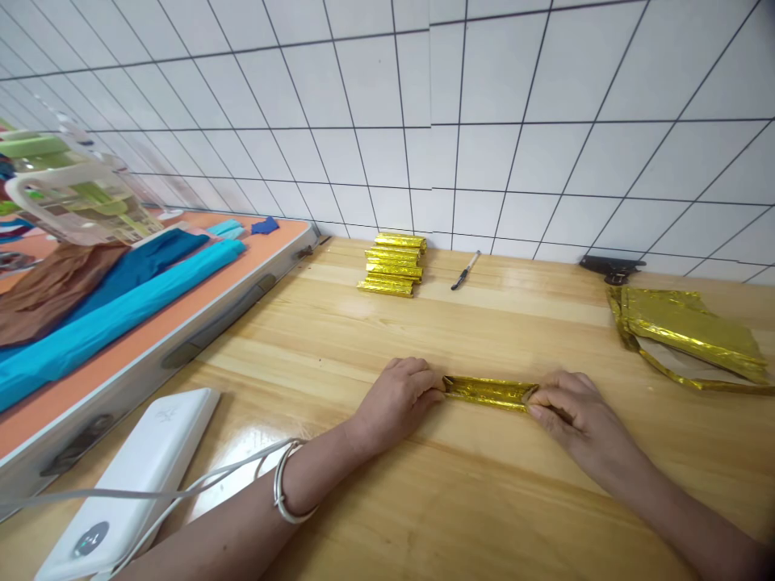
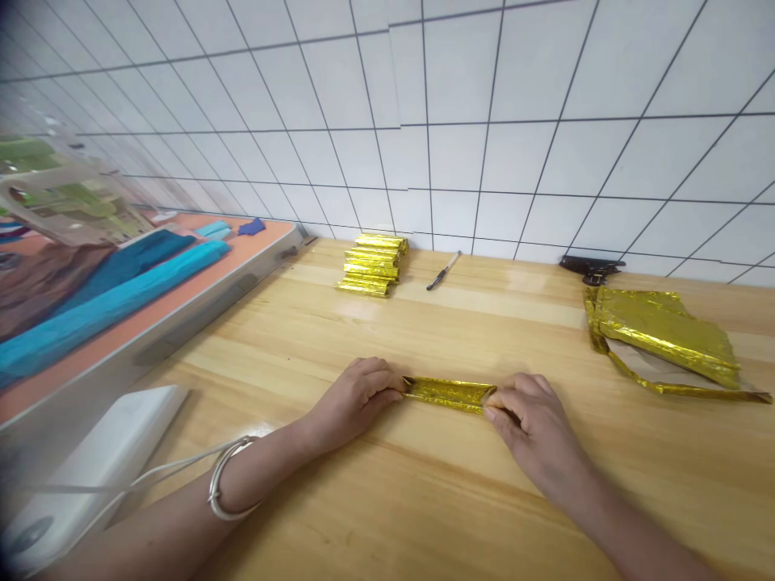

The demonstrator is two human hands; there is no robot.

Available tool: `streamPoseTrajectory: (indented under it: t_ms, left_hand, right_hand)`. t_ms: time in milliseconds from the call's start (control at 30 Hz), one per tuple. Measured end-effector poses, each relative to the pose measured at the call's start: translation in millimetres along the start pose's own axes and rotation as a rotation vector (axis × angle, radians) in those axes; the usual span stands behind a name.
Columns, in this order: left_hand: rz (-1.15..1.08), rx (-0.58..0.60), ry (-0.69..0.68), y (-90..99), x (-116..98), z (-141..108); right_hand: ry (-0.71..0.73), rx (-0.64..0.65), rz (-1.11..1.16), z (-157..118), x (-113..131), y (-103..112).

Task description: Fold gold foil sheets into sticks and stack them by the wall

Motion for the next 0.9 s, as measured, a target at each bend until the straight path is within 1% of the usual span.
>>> streamPoseTrajectory:
  t_ms: [233,467,733,900]
  left_hand:
    - [0.156,0.046,0.092,0.3,-9.8,7.2]
    - [0.277,0.042,0.118,-2.0,-11.5,10.9]
    - [0.298,0.022,0.131,-3.2,-8.7,12.4]
    - [0.3,0.016,0.139,-2.0,-7.4,13.2]
  right_hand:
    - [-0.028,-0.071,-0.058,0.1,2.2,4.2]
    - [-0.035,-0.106,-0.12,0.9,-0.7,3.9]
    - [-0.068,-0.076,-0.137,2.8,-1.9,-0.1]
    - [-0.078,-0.079,-0.166,3.2,-0.2,0.9]
Point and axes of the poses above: each hand's wrist, its own z-axis towards the middle knuckle, its own y-axis out of the back of the hand, x = y × z, the point moved 9 cm from there along z, towards the middle knuckle, and after that the axes turned 2 degrees about z, right-handed, at the moved point
